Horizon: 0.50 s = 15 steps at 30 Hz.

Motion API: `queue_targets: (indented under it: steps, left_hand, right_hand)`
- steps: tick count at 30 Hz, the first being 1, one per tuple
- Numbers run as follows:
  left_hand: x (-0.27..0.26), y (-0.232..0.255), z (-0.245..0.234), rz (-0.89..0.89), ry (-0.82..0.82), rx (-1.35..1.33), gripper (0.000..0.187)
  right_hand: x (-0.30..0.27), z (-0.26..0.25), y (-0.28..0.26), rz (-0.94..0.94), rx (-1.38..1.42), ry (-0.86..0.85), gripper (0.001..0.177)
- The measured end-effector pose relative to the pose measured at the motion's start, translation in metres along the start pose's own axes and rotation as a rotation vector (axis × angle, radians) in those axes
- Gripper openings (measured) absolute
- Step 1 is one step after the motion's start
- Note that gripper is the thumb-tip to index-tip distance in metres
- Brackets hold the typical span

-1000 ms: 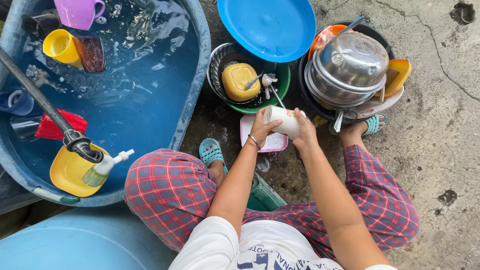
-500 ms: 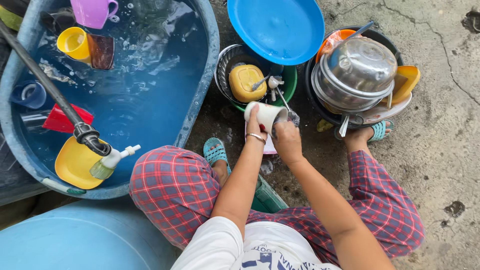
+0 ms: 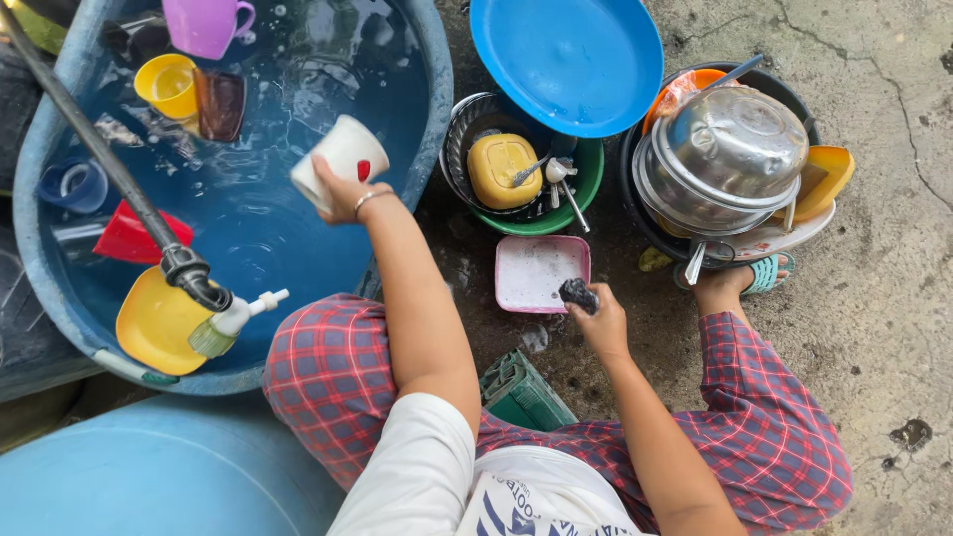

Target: The person washes various dishes and utensils by scrubbing them with a sponge in a small basin of soapy water and then rinsing them in a large tub of water.

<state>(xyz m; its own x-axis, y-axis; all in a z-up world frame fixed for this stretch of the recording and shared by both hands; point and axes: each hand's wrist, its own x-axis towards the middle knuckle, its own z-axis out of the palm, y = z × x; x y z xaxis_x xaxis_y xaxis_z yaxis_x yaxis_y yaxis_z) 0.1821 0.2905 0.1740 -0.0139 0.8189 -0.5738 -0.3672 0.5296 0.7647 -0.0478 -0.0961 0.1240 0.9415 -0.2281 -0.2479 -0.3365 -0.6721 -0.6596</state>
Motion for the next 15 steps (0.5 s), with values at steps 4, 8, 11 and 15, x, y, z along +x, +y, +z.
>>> queue_targets:
  steps: [4, 8, 11, 15]
  left_hand:
    - [0.054, -0.069, -0.025, -0.22, -0.093, -0.12, 0.051]
    - [0.009, -0.116, -0.027, 0.04, -0.6, 0.049, 0.041]
    - [-0.038, -0.164, -0.055, 0.122, -0.98, 0.176, 0.032]
    - [-0.028, -0.246, -0.093, 0.215, -0.939, 0.862, 0.044]
  right_hand:
    - [-0.006, 0.012, 0.042, 0.081, 0.001, -0.03, 0.048]
    - [0.003, 0.021, 0.049, 0.205, 0.145, -0.105, 0.045]
    - [0.016, 0.028, 0.051, 0.388, 0.454, -0.157, 0.043]
    - [0.029, 0.044, 0.076, 0.47, 0.644, -0.175, 0.045]
